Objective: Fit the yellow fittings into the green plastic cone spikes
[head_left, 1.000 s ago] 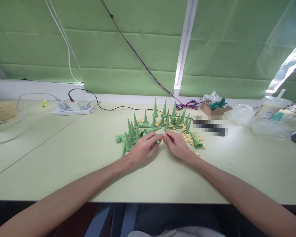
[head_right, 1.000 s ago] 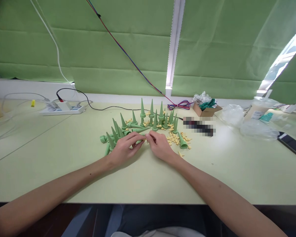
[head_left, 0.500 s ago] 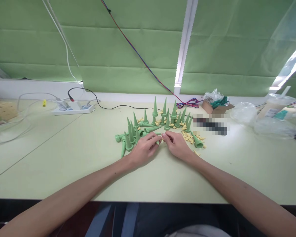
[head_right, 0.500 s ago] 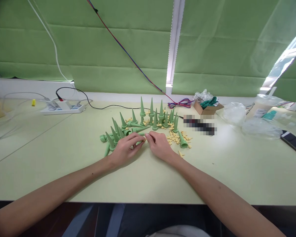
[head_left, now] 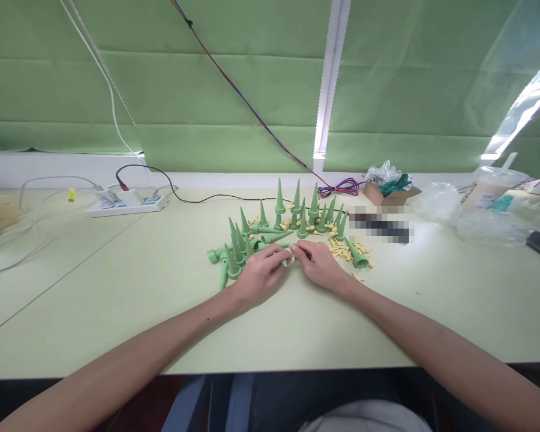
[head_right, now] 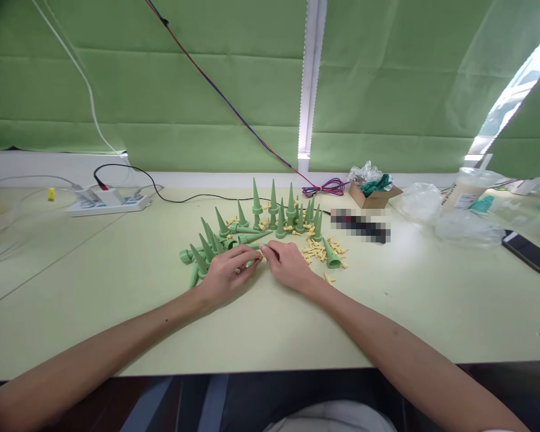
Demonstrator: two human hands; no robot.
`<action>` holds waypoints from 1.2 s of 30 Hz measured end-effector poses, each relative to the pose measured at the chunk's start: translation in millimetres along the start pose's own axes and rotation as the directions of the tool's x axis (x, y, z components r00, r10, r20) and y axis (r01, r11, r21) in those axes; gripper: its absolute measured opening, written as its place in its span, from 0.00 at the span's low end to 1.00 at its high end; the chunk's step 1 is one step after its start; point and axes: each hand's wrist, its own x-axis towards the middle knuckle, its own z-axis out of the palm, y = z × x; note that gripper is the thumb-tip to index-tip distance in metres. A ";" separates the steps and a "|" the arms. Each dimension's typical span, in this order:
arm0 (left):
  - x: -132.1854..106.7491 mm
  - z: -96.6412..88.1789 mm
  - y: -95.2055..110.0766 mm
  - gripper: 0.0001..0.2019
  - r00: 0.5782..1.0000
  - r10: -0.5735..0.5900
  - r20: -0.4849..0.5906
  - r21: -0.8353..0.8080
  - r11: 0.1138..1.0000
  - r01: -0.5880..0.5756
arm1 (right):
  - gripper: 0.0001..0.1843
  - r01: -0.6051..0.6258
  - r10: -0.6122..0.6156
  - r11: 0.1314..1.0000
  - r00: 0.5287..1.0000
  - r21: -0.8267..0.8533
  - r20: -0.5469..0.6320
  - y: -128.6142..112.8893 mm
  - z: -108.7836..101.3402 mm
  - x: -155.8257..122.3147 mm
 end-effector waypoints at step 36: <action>-2.8 3.3 3.2 0.13 1.000 0.006 -0.030 0.006 1.000 -0.006 | 0.23 -0.090 0.084 0.995 0.989 0.045 0.124 -1.3 -3.6 8.0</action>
